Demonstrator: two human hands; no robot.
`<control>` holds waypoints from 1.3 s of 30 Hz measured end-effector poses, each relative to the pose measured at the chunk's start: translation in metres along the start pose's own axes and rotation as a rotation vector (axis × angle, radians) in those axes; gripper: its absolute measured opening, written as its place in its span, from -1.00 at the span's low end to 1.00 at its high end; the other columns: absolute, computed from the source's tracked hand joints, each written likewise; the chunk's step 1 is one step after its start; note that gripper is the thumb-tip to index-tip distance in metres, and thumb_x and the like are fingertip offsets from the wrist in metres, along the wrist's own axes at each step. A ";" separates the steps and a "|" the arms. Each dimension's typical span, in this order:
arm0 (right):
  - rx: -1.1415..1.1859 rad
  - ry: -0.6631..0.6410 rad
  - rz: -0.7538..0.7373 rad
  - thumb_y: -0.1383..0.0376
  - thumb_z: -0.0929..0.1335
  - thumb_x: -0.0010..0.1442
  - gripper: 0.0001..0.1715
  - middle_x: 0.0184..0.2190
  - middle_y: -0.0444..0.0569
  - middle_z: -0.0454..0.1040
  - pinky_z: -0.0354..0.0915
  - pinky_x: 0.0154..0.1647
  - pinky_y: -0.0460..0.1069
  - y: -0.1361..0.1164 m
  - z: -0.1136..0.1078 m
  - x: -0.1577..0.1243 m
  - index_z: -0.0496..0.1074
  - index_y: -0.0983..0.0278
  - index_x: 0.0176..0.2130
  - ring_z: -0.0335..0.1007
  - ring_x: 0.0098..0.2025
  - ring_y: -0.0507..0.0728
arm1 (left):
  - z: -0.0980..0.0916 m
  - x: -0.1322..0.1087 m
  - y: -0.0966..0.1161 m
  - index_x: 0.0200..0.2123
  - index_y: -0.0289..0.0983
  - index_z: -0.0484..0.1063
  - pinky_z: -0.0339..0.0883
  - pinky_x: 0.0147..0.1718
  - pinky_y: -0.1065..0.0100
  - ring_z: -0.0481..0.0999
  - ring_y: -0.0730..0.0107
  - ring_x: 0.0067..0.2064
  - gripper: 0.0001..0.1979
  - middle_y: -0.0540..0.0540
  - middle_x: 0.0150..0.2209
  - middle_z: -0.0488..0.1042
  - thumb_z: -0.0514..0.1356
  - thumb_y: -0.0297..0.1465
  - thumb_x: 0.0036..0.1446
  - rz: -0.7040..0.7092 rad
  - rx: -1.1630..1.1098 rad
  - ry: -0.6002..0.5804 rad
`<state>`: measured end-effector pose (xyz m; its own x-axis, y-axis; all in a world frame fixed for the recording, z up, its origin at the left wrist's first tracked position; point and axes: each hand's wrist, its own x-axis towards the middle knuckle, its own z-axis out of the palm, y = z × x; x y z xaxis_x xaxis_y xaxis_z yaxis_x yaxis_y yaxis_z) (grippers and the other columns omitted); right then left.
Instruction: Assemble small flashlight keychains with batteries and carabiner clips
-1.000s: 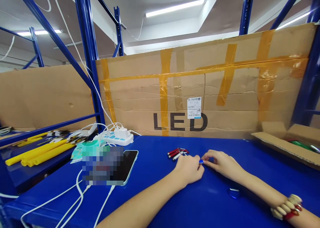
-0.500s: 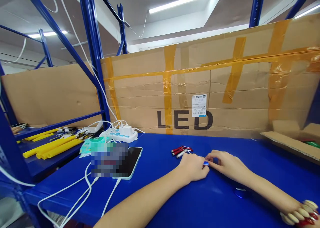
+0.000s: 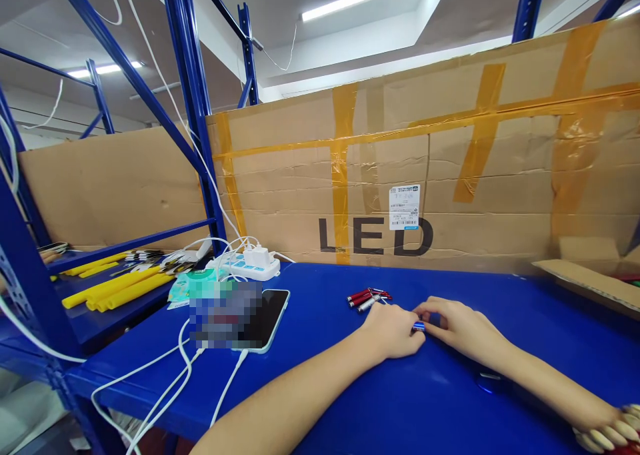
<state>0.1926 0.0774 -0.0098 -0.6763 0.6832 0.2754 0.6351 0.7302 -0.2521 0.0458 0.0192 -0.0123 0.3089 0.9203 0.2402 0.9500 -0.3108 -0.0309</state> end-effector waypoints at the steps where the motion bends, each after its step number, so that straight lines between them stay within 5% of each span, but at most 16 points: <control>1: -0.001 0.005 -0.007 0.18 0.21 0.10 -0.74 -0.31 -0.13 0.47 0.14 -0.53 -0.09 0.001 0.001 0.000 0.45 0.09 -0.30 0.36 -0.44 0.05 | 0.000 0.000 0.000 -0.25 -0.32 0.46 0.38 -0.37 0.20 0.53 0.11 -0.30 -0.67 -0.22 -0.34 0.54 -0.03 -0.30 0.10 -0.002 0.003 -0.003; 27: -0.010 0.077 0.038 0.21 0.18 0.08 -0.68 -0.28 -0.16 0.55 0.29 -0.40 -0.04 0.002 0.003 0.000 0.49 0.09 -0.33 0.46 -0.24 0.15 | -0.002 -0.004 0.005 -0.23 -0.30 0.44 0.41 -0.38 0.17 0.55 0.12 -0.32 -0.63 -0.16 -0.36 0.55 -0.09 -0.27 0.14 -0.038 -0.010 0.111; 39: 0.019 0.152 0.043 0.19 0.21 0.06 -0.71 -0.31 -0.14 0.51 0.23 -0.51 -0.09 0.002 0.001 0.001 0.48 0.08 -0.29 0.40 -0.45 0.05 | -0.002 -0.004 0.005 -0.28 -0.29 0.45 0.40 -0.36 0.16 0.55 0.13 -0.32 -0.66 -0.15 -0.38 0.56 -0.07 -0.28 0.13 -0.030 -0.024 0.125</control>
<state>0.1929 0.0797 -0.0110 -0.5838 0.7061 0.4007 0.6537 0.7015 -0.2838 0.0494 0.0131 -0.0114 0.2706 0.8928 0.3601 0.9569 -0.2904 0.0008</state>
